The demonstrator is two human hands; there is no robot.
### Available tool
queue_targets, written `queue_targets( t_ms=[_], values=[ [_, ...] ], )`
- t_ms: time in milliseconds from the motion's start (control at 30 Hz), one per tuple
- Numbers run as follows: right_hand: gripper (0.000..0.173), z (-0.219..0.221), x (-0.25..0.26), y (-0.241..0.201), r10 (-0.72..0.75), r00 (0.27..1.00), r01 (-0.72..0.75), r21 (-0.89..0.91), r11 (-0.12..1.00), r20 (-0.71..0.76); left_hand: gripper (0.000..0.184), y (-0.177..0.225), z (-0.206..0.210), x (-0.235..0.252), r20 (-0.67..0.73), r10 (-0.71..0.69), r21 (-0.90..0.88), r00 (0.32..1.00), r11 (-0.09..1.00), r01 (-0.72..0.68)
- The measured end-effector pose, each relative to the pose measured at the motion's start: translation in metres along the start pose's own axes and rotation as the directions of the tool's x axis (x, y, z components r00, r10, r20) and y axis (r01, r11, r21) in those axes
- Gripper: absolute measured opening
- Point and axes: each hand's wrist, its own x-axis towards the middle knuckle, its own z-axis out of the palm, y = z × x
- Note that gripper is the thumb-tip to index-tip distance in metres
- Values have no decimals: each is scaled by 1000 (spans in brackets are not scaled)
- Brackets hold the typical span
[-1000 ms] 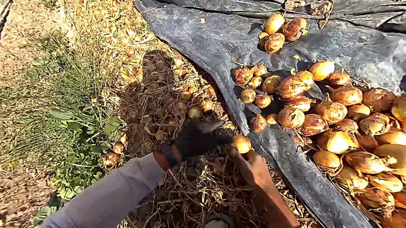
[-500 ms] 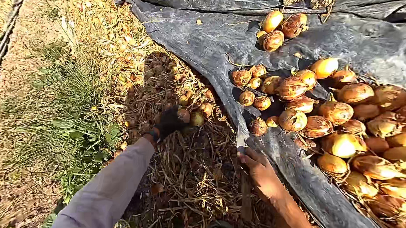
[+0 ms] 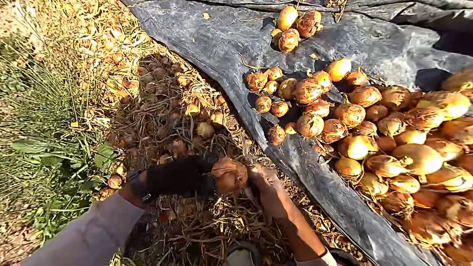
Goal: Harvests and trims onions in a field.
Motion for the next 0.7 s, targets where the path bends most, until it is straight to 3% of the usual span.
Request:
queue_targets(
  t_ms=[100,200,300,367,467,533,567,633,700],
  values=[
    [42,6,1,-1,87,996,-87,51,995,9,24,-8,2,1,18,20,-80,1000,997,-18],
    [48,1,7,10,84,996,-84,-2,996,13,23,-16,-4,12,-168,205,224,964,960,-166],
    [53,-4,11,15,105,994,-109,-98,989,-38,47,-24,-14,29,-382,479,634,791,758,-153],
    [57,-3,14,22,215,969,-213,33,977,-122,49,-20,-15,33,-418,519,674,746,728,-129],
    [55,-8,15,32,334,943,-332,90,939,-5,31,-16,10,28,-295,525,638,798,730,-245],
    [50,3,14,34,213,976,-208,103,973,-41,30,-28,33,35,-151,524,624,838,708,-331],
    [44,8,13,36,124,990,-114,125,986,-74,36,-31,44,38,-111,468,614,877,726,-310],
    [37,18,6,39,33,989,-36,-18,999,-143,42,-24,54,38,-53,298,659,953,728,-191],
    [44,15,3,40,-5,989,-40,-296,954,-148,27,-14,48,40,-75,215,734,974,673,-92]
  ],
)
